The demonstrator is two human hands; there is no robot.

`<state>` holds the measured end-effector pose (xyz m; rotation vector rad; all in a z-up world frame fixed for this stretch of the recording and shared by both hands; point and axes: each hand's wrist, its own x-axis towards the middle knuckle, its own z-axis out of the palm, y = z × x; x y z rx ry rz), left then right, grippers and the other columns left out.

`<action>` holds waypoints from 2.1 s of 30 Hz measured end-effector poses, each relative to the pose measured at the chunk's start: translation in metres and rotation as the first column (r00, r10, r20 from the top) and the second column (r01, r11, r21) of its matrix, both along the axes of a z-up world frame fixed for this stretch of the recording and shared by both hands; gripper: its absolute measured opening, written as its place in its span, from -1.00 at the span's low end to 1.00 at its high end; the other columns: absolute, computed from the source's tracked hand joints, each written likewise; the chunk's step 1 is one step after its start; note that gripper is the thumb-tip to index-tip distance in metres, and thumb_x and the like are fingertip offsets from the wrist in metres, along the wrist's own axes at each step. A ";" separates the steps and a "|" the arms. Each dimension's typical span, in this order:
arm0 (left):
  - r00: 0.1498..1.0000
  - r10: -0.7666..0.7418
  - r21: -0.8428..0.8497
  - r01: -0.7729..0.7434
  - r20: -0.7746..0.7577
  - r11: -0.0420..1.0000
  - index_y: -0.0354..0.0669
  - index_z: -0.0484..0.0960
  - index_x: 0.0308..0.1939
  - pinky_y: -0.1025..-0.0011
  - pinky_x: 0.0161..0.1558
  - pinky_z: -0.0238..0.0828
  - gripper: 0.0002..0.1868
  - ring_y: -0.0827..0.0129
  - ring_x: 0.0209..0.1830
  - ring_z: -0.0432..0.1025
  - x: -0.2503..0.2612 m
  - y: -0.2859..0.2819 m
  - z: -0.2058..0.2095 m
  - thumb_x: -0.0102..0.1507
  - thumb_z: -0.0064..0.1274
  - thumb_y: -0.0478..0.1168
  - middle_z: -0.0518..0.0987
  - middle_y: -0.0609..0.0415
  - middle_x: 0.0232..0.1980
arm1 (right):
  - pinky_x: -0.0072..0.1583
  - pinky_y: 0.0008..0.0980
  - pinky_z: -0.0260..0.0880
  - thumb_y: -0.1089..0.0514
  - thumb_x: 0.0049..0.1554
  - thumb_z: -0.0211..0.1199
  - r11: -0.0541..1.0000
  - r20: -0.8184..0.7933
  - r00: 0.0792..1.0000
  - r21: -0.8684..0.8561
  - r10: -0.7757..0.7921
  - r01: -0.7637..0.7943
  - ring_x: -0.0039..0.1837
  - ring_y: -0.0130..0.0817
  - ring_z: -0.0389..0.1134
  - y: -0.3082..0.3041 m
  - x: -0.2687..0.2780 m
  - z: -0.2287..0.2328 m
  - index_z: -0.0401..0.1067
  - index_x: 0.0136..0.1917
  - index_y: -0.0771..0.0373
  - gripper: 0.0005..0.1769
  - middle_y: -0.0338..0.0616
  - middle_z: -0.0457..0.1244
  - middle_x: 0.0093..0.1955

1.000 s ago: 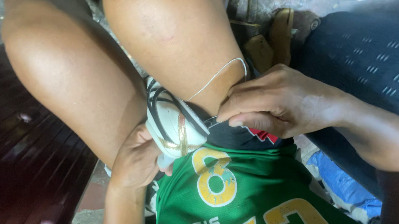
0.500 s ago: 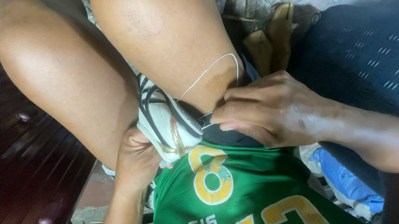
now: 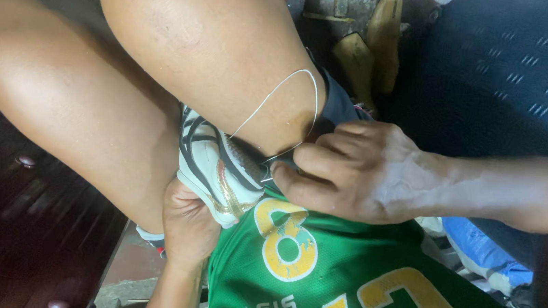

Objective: The person is repairing a white sneaker by hand-sewing the sole to the upper part. They use a needle and thread to stitch along the seam, repeatedly pulling the thread tight to secure the bond.

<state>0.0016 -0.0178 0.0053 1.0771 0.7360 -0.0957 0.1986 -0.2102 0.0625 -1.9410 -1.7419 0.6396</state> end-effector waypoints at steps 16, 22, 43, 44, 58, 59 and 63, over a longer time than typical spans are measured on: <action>0.951 -0.294 0.384 0.308 -0.096 0.871 -0.33 0.70 -0.14 0.59 -0.15 0.44 -0.91 0.63 -0.22 0.49 0.030 0.017 0.044 0.30 0.16 -0.40 0.68 0.23 -0.21 | -0.17 -0.25 0.38 0.15 0.11 0.29 0.992 -0.039 0.997 -0.113 -0.067 0.062 -0.20 -0.27 0.39 0.009 0.017 0.016 0.44 -0.05 0.19 -0.86 -0.17 0.30 -0.19; 0.966 -0.252 0.218 0.259 -0.058 0.941 -0.33 0.72 -0.16 0.57 -0.16 0.45 -0.91 0.61 -0.21 0.48 0.031 0.019 0.036 0.28 0.15 -0.43 0.68 0.21 -0.20 | -0.08 -0.33 0.38 0.08 0.02 0.17 0.999 0.107 0.994 -0.049 -0.011 0.016 -0.14 -0.31 0.36 0.021 -0.002 0.023 0.42 -0.04 0.27 -0.72 -0.08 0.29 -0.11; 0.999 0.041 -0.058 -0.040 0.005 0.997 -0.37 0.64 0.07 0.55 -0.07 0.43 -0.80 0.52 -0.13 0.49 0.003 0.003 0.015 0.37 0.06 -0.45 0.65 0.07 -0.07 | -0.25 -0.27 0.37 -0.42 0.11 0.27 0.993 0.114 0.989 0.079 -0.091 0.083 -0.33 -0.25 0.33 0.003 0.034 -0.009 0.36 -0.37 0.13 -0.39 -0.25 0.20 -0.38; 0.998 0.057 -0.073 -0.058 -0.015 0.996 -0.38 0.64 0.08 0.55 -0.13 0.42 -0.79 0.51 -0.19 0.49 0.001 0.002 0.020 0.38 0.03 -0.45 0.65 0.05 -0.10 | -0.23 -0.26 0.38 -0.34 0.13 0.28 0.995 0.141 0.987 0.073 -0.073 0.063 -0.31 -0.25 0.34 0.004 0.042 -0.006 0.37 -0.37 0.12 -0.46 -0.25 0.20 -0.38; 0.904 -0.427 0.960 0.139 -0.022 0.244 -0.20 0.58 -0.25 0.46 -0.42 0.38 -0.77 0.35 -0.45 0.44 0.018 0.013 0.106 0.16 0.33 -0.22 0.47 -0.02 -0.34 | -0.16 -0.17 0.41 -0.18 0.17 0.32 0.984 -0.093 0.983 0.064 -0.159 0.165 -0.21 -0.12 0.40 0.003 0.037 0.007 0.44 -0.29 0.17 -0.59 -0.18 0.27 -0.31; 0.806 -0.591 0.954 0.144 0.041 0.262 -0.20 0.63 -0.23 0.52 -0.47 0.34 -0.73 0.46 -0.53 0.44 0.030 0.016 0.106 0.16 0.41 -0.18 0.49 0.13 -0.41 | -0.17 -0.17 0.40 -0.18 0.17 0.32 0.985 -0.093 0.983 0.058 -0.156 0.162 -0.21 -0.11 0.40 0.003 0.036 0.008 0.44 -0.29 0.17 -0.58 -0.18 0.27 -0.31; 0.857 -0.510 0.996 0.087 -0.067 0.015 -0.17 0.71 -0.23 0.42 -0.46 0.30 -0.74 0.35 -0.40 0.42 0.066 -0.022 0.107 0.18 0.48 -0.17 0.57 0.08 -0.28 | -0.18 -0.17 0.41 -0.19 0.16 0.31 0.982 -0.086 0.981 0.059 -0.174 0.179 -0.22 -0.10 0.40 -0.001 0.034 0.012 0.45 -0.29 0.18 -0.58 -0.17 0.28 -0.31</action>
